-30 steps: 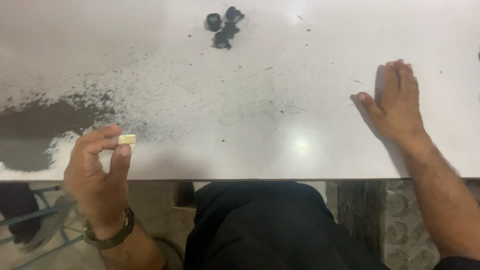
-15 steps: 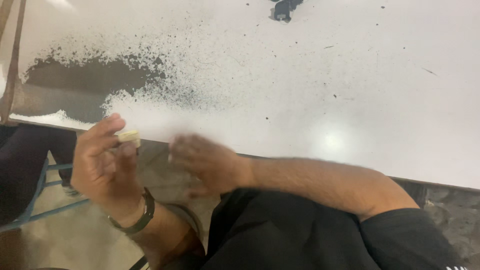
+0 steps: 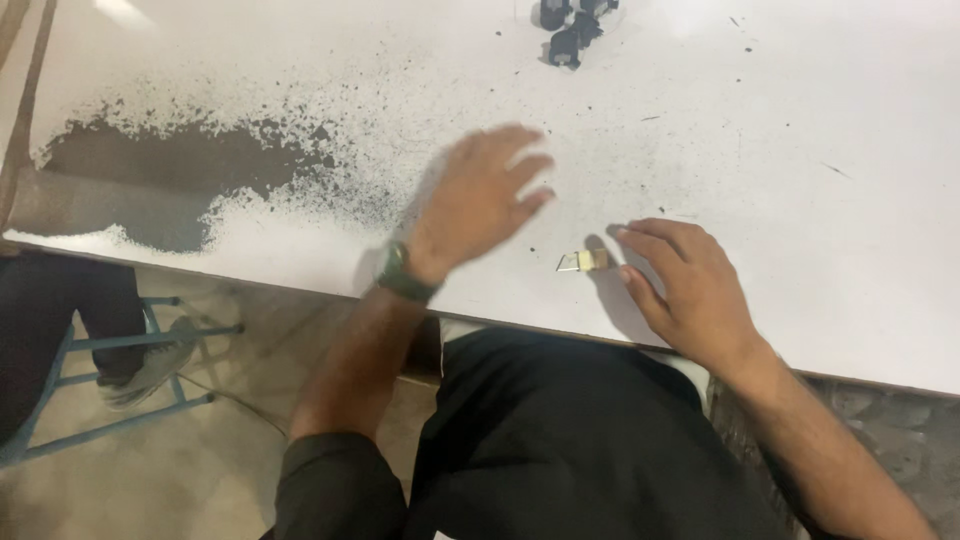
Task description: The person sits at a white workbench and fits small black pad-like components into star-shaped black hubs one at a time, pressing each into place with their fingers and occasionally using a small flat tool to seat the parts. Assembled hubs are set aside in a growing pile while new hubs and pads are picked up from the table.
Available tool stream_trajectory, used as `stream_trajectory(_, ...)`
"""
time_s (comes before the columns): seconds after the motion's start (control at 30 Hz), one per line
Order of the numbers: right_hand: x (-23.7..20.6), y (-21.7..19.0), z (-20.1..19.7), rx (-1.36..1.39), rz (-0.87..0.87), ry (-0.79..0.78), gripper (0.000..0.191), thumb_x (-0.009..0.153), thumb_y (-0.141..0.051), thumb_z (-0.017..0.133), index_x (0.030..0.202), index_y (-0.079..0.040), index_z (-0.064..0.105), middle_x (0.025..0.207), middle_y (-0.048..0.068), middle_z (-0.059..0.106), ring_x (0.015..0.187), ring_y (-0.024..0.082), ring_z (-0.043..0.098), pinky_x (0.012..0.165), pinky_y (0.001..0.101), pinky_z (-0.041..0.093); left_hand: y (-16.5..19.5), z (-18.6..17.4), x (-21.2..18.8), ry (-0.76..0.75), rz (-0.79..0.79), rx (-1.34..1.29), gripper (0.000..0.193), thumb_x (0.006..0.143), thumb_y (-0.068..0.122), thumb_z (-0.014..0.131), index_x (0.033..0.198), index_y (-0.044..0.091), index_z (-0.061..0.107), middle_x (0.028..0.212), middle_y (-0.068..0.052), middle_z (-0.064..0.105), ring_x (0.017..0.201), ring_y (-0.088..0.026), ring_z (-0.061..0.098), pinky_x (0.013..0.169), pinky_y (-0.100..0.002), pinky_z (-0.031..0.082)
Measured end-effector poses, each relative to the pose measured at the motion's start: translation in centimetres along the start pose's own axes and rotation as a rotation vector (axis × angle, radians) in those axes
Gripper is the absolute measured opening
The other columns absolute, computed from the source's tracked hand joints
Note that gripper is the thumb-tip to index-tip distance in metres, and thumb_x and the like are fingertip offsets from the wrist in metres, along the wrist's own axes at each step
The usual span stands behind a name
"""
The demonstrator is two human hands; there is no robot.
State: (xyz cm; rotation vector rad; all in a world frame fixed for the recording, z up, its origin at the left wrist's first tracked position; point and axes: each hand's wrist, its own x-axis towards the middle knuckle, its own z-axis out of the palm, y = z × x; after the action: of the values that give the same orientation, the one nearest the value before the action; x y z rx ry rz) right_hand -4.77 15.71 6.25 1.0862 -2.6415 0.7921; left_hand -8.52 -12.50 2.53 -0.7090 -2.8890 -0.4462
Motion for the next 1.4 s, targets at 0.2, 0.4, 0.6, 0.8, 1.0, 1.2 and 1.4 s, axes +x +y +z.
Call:
stream_trajectory(0.2, 1.2, 0.5, 2.6, -0.158, -0.108, -0.104, 0.032, 0.086, -0.010, 0.072, 0.118, -0.005, 0.071, 0.124, 0.013, 0.066, 0.113, 0.032, 0.061, 0.095, 0.0448, 0.050, -4.0, -1.7, -6.1, 0.144, -0.121, 0.068, 0.055, 0.107, 0.037, 0.060, 0.149, 0.002, 0.054, 0.160, -0.021, 0.045, 0.149, -0.042, 0.041, 0.121, -0.055, 0.032)
stream_trajectory(0.4, -0.2, 1.1, 1.6, -0.114, -0.060, -0.013, 0.023, 0.086, -0.015, 0.075, 0.108, -0.008, 0.071, 0.116, 0.014, 0.064, 0.112, 0.033, 0.058, 0.098, 0.0483, 0.045, 1.4, -5.0, -17.4, -0.091, -0.577, 0.199, 0.040, 0.093, 0.043, 0.074, 0.110, 0.007, 0.071, 0.130, -0.018, 0.068, 0.121, -0.035, 0.064, 0.107, -0.051, 0.044)
stream_trajectory(0.6, -2.1, 1.4, 1.2, -0.156, 0.123, 0.008, 0.016, 0.091, -0.013, 0.076, 0.106, -0.009, 0.073, 0.093, 0.005, 0.061, 0.091, 0.024, 0.053, 0.088, 0.0449, 0.043, -0.3, -5.5, -5.8, 0.199, -0.248, 0.102, 0.059, 0.100, 0.041, 0.071, 0.139, -0.001, 0.059, 0.142, -0.025, 0.060, 0.132, -0.038, 0.055, 0.110, -0.052, 0.043)
stream_trajectory(0.8, -4.4, 2.1, 1.8, -0.100, 0.236, 0.144, 0.028, 0.093, -0.014, 0.076, 0.118, -0.005, 0.068, 0.090, 0.006, 0.064, 0.094, 0.024, 0.057, 0.103, 0.0495, 0.044, -1.8, -1.3, 15.1, 0.079, -0.129, 0.097, 0.079, 0.089, 0.054, 0.068, 0.150, 0.010, 0.044, 0.156, -0.024, 0.036, 0.141, -0.041, 0.039, 0.108, -0.062, 0.035)
stream_trajectory(1.0, -5.8, 3.2, 1.7, 0.030, 0.403, 0.125, 0.023, 0.091, -0.013, 0.076, 0.110, -0.007, 0.064, 0.090, 0.007, 0.067, 0.095, 0.026, 0.062, 0.117, 0.0558, 0.039, -1.9, 2.6, 16.6, -0.064, -0.122, -0.042, 0.048, 0.107, 0.038, 0.056, 0.150, 0.016, 0.052, 0.153, -0.014, 0.048, 0.143, -0.030, 0.044, 0.116, -0.053, 0.035)
stream_trajectory(1.2, -7.2, 3.9, 1.7, 0.177, 0.369, 0.181, 0.025, 0.096, -0.006, 0.068, 0.117, -0.006, 0.055, 0.112, 0.011, 0.066, 0.102, 0.026, 0.065, 0.124, 0.0598, 0.036, 4.2, 3.7, 4.0, -0.166, 0.113, -0.014, 0.054, 0.102, 0.039, 0.055, 0.151, 0.017, 0.049, 0.157, -0.019, 0.041, 0.147, -0.035, 0.033, 0.115, -0.061, 0.025)
stream_trajectory(1.4, -7.2, 2.7, 1.6, 0.063, 0.310, 0.163, 0.023, 0.094, -0.005, 0.070, 0.113, -0.006, 0.059, 0.112, 0.012, 0.065, 0.116, 0.035, 0.061, 0.121, 0.0605, 0.036, 6.0, 1.3, 0.9, -0.108, 0.132, -0.073, 0.066, 0.095, 0.054, 0.057, 0.150, 0.017, 0.046, 0.156, -0.021, 0.036, 0.144, -0.040, 0.025, 0.111, -0.066, 0.020)
